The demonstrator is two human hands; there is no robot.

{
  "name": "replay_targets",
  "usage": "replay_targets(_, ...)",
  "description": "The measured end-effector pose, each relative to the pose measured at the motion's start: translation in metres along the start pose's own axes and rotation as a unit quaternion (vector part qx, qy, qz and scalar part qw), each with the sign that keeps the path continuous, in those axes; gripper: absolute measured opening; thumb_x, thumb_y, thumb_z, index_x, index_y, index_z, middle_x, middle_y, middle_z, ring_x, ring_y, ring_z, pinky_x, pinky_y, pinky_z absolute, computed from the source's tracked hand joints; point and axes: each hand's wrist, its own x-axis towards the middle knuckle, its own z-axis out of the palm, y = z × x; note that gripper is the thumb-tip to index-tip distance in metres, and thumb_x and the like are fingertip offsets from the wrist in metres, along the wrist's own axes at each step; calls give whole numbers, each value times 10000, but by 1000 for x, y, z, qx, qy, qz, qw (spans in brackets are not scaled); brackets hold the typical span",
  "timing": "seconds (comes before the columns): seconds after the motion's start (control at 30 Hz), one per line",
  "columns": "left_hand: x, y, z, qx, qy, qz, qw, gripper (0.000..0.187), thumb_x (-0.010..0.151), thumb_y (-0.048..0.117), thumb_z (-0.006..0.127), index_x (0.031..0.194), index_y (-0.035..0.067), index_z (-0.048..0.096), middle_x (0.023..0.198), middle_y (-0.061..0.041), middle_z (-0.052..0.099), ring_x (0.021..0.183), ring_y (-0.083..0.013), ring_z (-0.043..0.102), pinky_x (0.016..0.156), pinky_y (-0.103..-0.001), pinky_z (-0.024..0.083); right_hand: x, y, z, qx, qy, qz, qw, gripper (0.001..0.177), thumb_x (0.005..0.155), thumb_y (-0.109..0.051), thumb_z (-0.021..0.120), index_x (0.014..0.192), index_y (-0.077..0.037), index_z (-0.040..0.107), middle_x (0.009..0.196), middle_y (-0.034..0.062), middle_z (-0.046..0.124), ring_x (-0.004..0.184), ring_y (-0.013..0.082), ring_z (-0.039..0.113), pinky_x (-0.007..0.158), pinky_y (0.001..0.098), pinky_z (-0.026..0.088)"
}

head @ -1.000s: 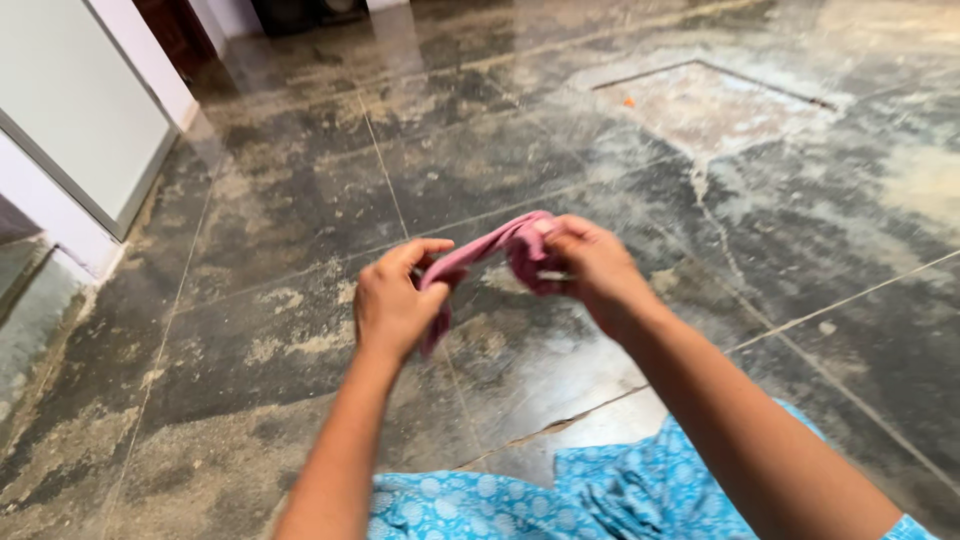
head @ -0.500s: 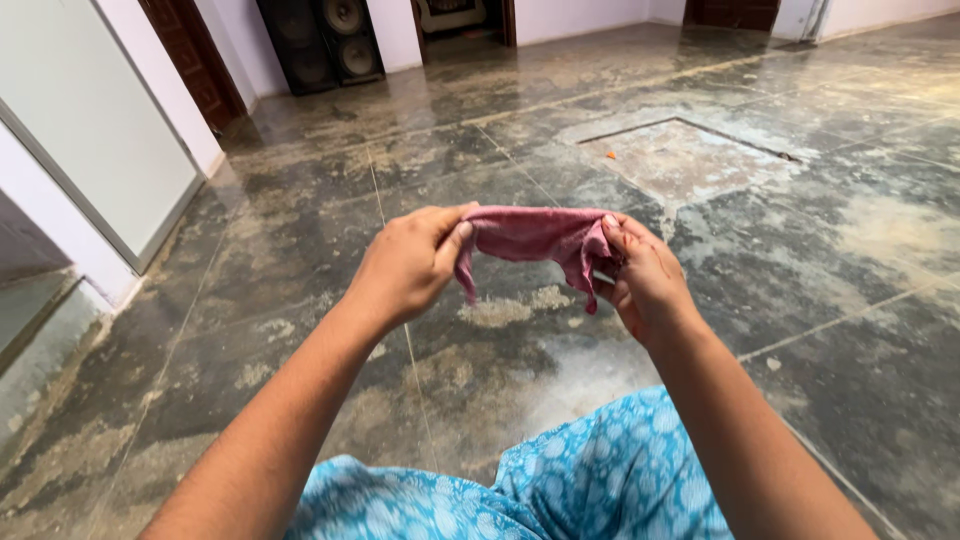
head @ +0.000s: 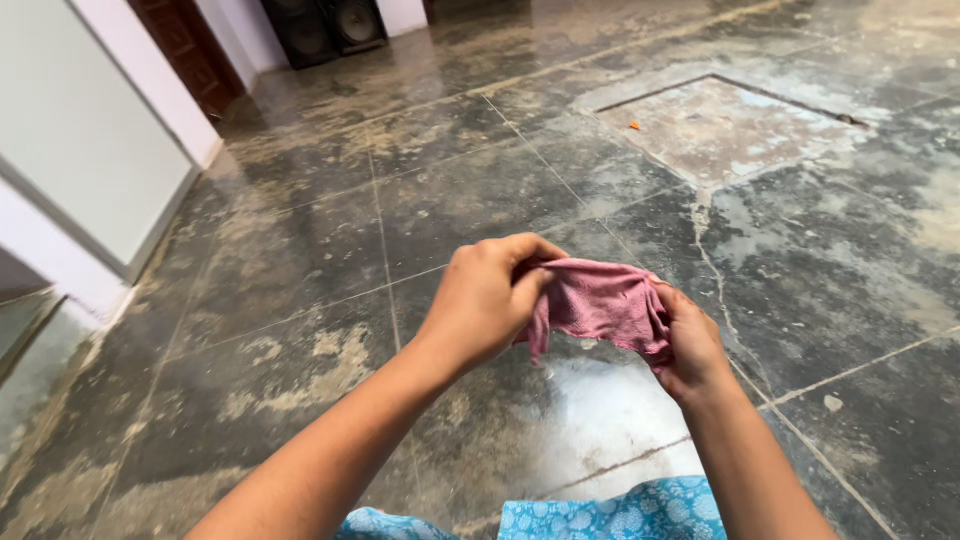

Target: The person is cleaning a tiled floor using a pink cloth. They wipe the floor in circular and back-and-forth motions, focusing on removing dust and debris from the surface.

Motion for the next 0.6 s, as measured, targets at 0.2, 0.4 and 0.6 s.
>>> replay_targets(0.2,81,-30,44,-53,-29,11,998,183,894,134,681,1048,90,770,903,-95,796,791,-191,796,715,-313,588,18,-32,-47,-22,37,-31,999,230,1055,-220,509,1157,-62,641,1091,65,704,966,195,683,895,425,561)
replay_targets(0.4,100,-40,72,-71,-17,79,994,189,874,166,707,1027,89,788,903,-113,796,801,-202,778,729,-331,589,-33,-77,-44,-102,84,-68,989,235,1030,-223,544,1184,-76,645,1069,55,692,1002,196,672,949,443,566)
replay_targets(0.6,56,-84,49,-235,-63,-91,966,218,914,116,646,1095,84,764,880,-62,779,581,-144,690,528,-300,581,-62,-61,-23,-162,94,-63,980,298,1088,-258,530,1253,-29,625,1061,73,674,970,195,647,933,447,555)
